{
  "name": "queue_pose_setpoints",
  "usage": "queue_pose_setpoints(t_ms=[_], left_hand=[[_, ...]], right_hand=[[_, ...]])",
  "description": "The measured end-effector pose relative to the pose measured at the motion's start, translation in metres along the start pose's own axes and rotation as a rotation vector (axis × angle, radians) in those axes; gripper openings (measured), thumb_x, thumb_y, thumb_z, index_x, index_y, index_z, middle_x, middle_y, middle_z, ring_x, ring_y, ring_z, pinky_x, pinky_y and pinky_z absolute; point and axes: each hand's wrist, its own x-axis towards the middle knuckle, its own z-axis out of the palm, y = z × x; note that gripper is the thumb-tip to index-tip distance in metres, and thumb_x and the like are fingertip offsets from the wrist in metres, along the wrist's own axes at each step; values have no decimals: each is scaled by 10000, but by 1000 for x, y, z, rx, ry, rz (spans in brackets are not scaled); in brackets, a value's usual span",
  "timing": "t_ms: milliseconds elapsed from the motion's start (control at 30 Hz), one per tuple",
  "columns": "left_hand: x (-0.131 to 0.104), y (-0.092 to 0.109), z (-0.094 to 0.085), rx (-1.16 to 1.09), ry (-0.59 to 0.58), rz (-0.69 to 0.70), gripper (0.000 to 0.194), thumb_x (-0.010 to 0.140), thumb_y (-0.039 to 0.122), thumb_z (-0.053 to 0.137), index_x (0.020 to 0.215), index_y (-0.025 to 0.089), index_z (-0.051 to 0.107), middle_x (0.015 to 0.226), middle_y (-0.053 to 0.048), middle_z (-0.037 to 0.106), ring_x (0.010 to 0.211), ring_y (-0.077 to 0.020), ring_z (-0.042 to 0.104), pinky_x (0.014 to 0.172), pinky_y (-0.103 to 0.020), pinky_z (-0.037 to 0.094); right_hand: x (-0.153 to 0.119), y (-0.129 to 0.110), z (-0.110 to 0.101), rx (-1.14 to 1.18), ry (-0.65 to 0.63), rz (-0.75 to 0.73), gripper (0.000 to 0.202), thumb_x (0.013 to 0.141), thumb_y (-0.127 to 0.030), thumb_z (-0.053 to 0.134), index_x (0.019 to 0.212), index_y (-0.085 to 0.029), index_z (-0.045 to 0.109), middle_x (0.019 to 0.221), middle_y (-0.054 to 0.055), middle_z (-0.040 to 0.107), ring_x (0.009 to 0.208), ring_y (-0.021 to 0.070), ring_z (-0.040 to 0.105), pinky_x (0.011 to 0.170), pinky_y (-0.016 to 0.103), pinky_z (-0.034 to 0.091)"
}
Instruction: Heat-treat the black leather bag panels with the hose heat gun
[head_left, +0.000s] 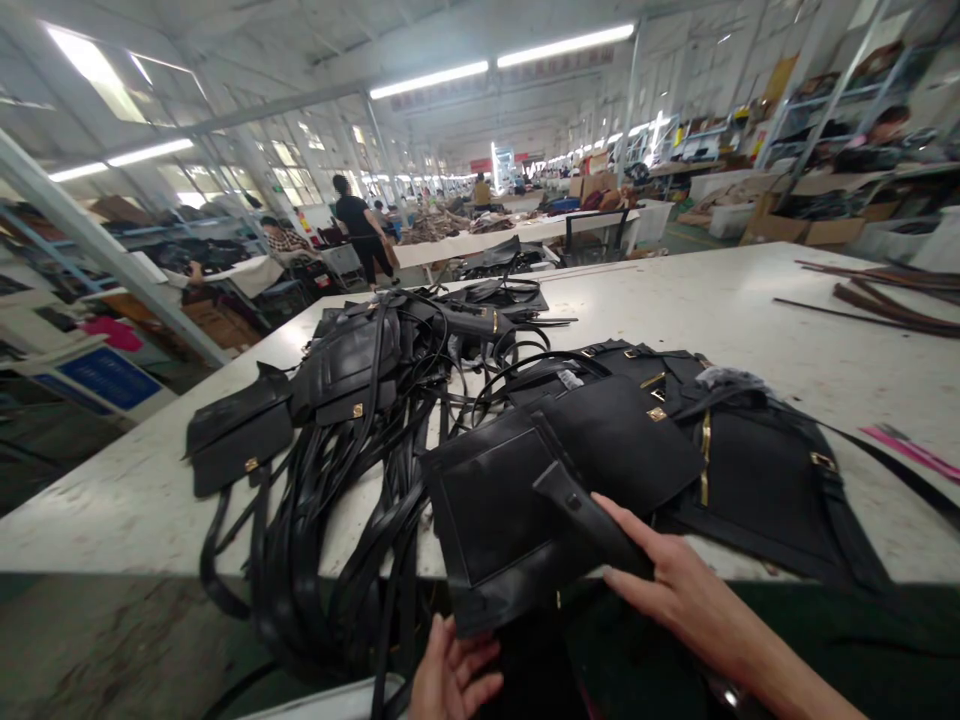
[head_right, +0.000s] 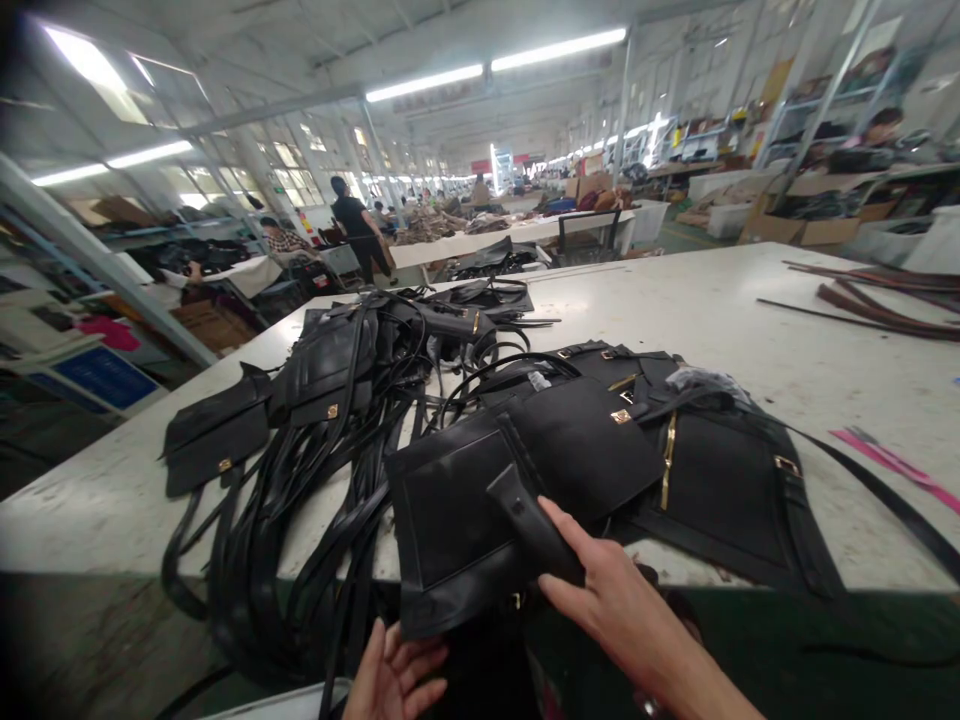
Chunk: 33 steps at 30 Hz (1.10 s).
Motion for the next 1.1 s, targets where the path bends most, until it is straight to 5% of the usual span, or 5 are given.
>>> queue_pose_setpoints(t_ms=[133, 300, 633, 933, 1100], left_hand=[[13, 26, 1, -180, -47, -56, 382, 631, 440, 657, 849, 128, 631, 815, -87, 676, 730, -220, 624, 655, -368, 511], [11, 22, 5, -181, -116, 7, 390, 634, 448, 653, 848, 122, 675, 812, -101, 685, 773, -238, 612, 672, -346, 489], [3, 39, 10, -252, -89, 48, 315, 663, 390, 655, 849, 139, 688, 804, -78, 683, 814, -231, 604, 675, -317, 484], [3, 29, 8, -393, -65, 19, 241, 648, 332, 673, 801, 146, 686, 858, -87, 680, 842, -248, 604, 737, -393, 493], [-1, 33, 2, -390, -98, 243, 598, 695, 321, 625, 1254, 305, 413, 1043, -72, 634, 913, -237, 596, 844, -430, 440]], right_hand=[[-25, -3, 11, 2, -168, 2, 651, 706, -184, 510, 1321, -315, 343, 961, -23, 620, 792, 183, 569, 702, 234, 426], [-31, 4, 37, -38, -361, 41, 665, 665, -221, 578, 1284, -368, 385, 941, 0, 611, 836, 210, 569, 746, 270, 423], [-8, -26, 41, 339, -211, 64, 686, 684, -112, 475, 1340, -239, 319, 524, -86, 479, 436, 83, 448, 403, 147, 322], [-16, -16, 53, 288, -323, -13, 701, 620, -87, 525, 1275, -314, 418, 711, -67, 594, 544, 99, 502, 457, 152, 341], [-8, -21, 43, 453, -183, 44, 705, 670, -94, 501, 1336, -246, 326, 538, -90, 468, 444, 72, 406, 397, 144, 292]])
